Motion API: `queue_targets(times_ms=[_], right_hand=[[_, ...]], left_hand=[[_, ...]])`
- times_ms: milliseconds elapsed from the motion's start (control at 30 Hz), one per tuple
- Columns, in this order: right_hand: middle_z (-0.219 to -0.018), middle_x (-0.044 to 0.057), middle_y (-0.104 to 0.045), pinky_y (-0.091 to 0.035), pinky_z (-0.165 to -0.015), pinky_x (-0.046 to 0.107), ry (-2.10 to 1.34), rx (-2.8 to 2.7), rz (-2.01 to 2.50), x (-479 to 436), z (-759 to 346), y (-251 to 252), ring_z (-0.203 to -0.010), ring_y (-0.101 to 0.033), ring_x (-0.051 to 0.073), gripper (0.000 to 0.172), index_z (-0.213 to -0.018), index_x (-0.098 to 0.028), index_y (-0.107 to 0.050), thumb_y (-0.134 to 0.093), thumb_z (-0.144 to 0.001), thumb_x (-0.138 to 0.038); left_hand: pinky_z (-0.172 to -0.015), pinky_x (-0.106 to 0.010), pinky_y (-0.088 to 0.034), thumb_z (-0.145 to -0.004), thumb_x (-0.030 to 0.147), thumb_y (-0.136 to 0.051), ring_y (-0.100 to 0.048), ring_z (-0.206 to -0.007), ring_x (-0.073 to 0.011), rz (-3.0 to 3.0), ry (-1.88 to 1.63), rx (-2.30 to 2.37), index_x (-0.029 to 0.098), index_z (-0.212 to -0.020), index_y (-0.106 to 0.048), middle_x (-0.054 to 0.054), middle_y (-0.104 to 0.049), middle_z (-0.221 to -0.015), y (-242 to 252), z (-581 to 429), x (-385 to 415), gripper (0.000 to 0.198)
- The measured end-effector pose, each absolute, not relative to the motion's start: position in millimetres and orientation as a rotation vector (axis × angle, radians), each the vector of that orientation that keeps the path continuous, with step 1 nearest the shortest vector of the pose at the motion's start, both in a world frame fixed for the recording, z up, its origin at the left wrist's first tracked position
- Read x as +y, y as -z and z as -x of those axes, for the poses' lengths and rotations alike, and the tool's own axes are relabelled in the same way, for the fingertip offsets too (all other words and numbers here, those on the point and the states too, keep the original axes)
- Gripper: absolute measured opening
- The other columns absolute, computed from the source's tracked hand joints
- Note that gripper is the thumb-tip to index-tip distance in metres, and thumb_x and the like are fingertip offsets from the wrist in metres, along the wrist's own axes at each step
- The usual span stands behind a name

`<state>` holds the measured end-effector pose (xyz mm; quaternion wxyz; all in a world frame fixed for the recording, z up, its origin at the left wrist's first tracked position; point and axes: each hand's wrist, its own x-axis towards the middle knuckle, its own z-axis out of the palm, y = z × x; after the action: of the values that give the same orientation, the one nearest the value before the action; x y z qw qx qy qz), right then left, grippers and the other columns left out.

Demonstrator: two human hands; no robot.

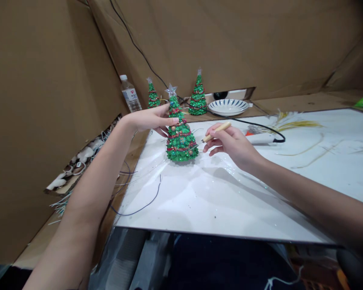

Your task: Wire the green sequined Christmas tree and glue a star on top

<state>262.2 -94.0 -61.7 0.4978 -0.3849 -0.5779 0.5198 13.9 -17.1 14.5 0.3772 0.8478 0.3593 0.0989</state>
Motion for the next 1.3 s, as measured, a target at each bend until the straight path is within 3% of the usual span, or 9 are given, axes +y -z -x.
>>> queue_targets(times_ms=[667, 933, 1133, 1300], right_hand=[[-0.08, 0.001, -0.062, -0.052, -0.049, 0.023, -1.267, -1.413, 0.933, -92, -262, 62, -0.06, -0.064, 0.012, 0.004, -0.082, -0.018, -0.054, -0.051, -0.084, -0.02], [-0.075, 0.001, -0.062, -0.052, -0.052, 0.024, -1.177, -1.453, 0.907, -94, -270, 53, -0.061, -0.064, 0.013, 0.006, -0.08, -0.019, -0.055, -0.053, -0.084, -0.024], [-0.083, 0.003, -0.065, -0.051, -0.057, 0.026, -0.697, -1.867, 0.851, -105, -300, 37, -0.063, -0.062, 0.013, 0.01, -0.076, -0.019, -0.059, -0.057, -0.084, -0.026], [-0.09, 0.004, -0.07, -0.047, -0.07, 0.03, 0.253, -2.473, 0.797, -127, -334, 51, -0.079, -0.065, 0.018, 0.016, -0.097, -0.021, -0.066, -0.054, -0.087, -0.022]], left_hand=[[-0.091, -0.035, -0.053, -0.086, 0.038, -0.057, -0.058, -0.117, -0.0263, -2.096, -0.247, 0.964, 0.029, -0.136, -0.041, -0.009, -0.051, -0.139, -16, -16, -20, 0.054], [-0.092, -0.035, -0.051, -0.087, 0.036, -0.053, -0.058, -0.116, -0.0266, -2.097, -0.245, 0.958, 0.027, -0.14, -0.035, -0.01, -0.045, -0.145, -14, -14, -18, 0.057], [-0.088, -0.033, -0.052, -0.087, 0.037, -0.053, -0.057, -0.117, -0.0283, -2.113, -0.252, 0.947, 0.026, -0.139, -0.033, -0.011, -0.046, -0.143, -11, -12, -13, 0.057], [-0.092, -0.038, -0.05, -0.085, 0.038, -0.056, -0.055, -0.12, -0.0303, -2.077, -0.277, 0.98, 0.026, -0.139, -0.035, -0.011, -0.048, -0.141, -13, -14, -16, 0.059]])
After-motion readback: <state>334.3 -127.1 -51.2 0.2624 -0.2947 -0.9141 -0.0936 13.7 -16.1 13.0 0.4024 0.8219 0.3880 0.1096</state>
